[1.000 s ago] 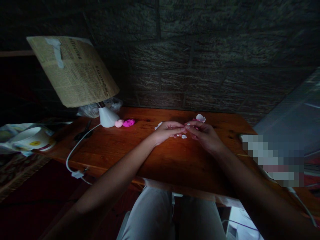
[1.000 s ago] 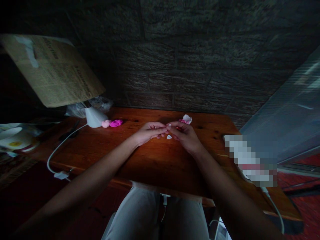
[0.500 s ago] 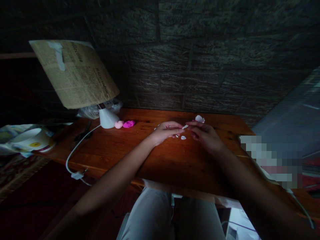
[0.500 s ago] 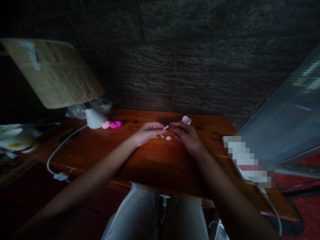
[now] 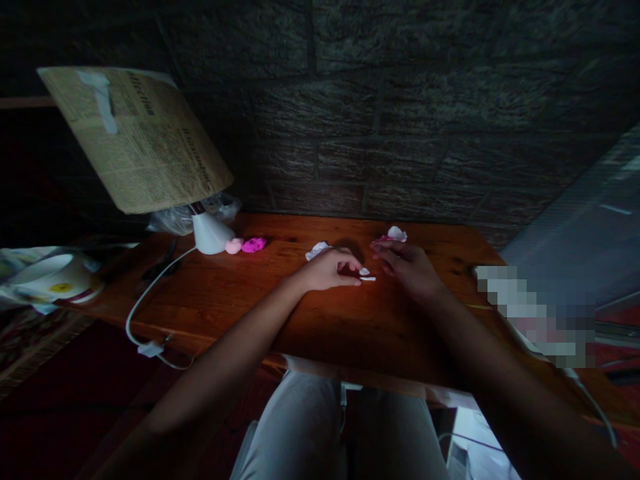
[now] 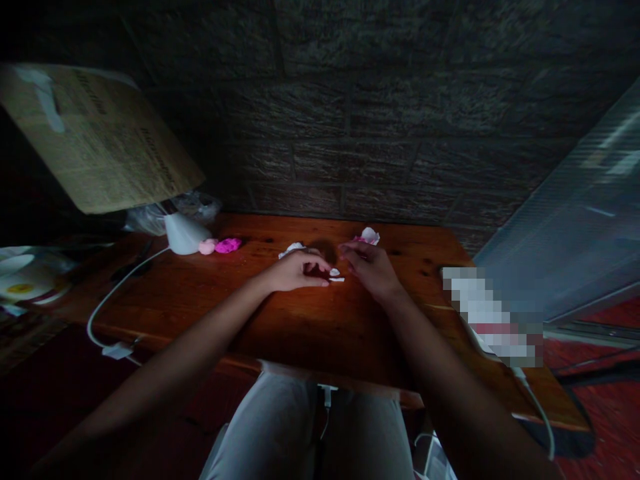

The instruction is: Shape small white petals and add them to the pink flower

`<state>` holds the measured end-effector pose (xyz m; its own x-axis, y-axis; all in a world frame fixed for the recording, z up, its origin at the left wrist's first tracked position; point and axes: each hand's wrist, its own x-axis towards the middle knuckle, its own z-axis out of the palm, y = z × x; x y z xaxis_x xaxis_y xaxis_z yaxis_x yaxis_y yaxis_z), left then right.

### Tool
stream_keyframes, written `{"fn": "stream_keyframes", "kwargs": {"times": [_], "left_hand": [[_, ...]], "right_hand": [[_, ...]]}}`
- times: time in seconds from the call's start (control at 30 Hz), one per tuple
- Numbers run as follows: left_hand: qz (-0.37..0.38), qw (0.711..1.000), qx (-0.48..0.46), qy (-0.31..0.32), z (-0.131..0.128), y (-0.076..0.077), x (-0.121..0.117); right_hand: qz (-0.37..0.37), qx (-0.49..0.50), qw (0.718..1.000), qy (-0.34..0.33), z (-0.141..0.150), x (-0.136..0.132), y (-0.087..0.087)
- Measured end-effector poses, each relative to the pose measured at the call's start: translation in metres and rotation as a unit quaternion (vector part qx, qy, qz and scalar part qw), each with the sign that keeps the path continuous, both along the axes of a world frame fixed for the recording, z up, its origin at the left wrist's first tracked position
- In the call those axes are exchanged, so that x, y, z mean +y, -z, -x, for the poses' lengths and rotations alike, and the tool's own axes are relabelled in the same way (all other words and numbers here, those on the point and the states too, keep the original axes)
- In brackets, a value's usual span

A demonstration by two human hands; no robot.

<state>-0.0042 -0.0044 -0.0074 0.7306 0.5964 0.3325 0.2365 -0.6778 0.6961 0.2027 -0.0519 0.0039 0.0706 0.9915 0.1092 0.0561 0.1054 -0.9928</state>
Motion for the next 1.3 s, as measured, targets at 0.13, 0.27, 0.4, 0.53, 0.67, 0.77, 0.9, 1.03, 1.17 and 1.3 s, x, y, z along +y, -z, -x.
{"fn": "stream_keyframes", "kwargs": {"times": [0.13, 0.27, 0.4, 0.53, 0.67, 0.77, 0.9, 1.03, 1.17, 1.3], "left_hand": [[-0.014, 0.997, 0.002, -0.075, 0.003, -0.001, 0.004], [-0.028, 0.995, 0.024, -0.096, 0.003, 0.000, 0.005], [-0.025, 0.995, 0.028, -0.092, 0.004, 0.000, 0.005], [0.041, 0.995, -0.013, -0.090, 0.002, 0.000, 0.005], [0.110, 0.986, -0.100, -0.071, -0.002, -0.001, 0.005], [0.130, 0.980, -0.138, -0.059, -0.003, -0.002, 0.004], [0.131, 0.977, -0.162, -0.053, -0.004, -0.003, 0.002], [0.136, 0.973, -0.181, -0.045, -0.008, -0.002, -0.001], [0.130, 0.970, -0.199, -0.043, -0.010, -0.002, -0.002], [0.109, 0.972, -0.198, -0.062, -0.009, -0.004, -0.003]], "right_hand": [[-0.014, -0.013, 1.000, -0.003, 0.000, -0.001, 0.000], [-0.036, -0.078, 0.996, -0.012, -0.001, -0.001, 0.001], [-0.103, -0.175, 0.979, -0.021, -0.002, 0.001, 0.005], [-0.139, -0.212, 0.966, -0.043, -0.002, 0.002, 0.009], [-0.112, -0.212, 0.968, -0.073, -0.002, 0.002, 0.009], [-0.084, -0.199, 0.972, -0.094, -0.002, 0.001, 0.007], [-0.068, -0.154, 0.980, -0.104, 0.000, -0.002, 0.002], [-0.061, -0.114, 0.986, -0.107, 0.002, -0.003, 0.000], [-0.052, -0.100, 0.988, -0.104, 0.003, -0.003, -0.001], [-0.035, -0.075, 0.992, -0.098, 0.004, -0.004, -0.002]]}}
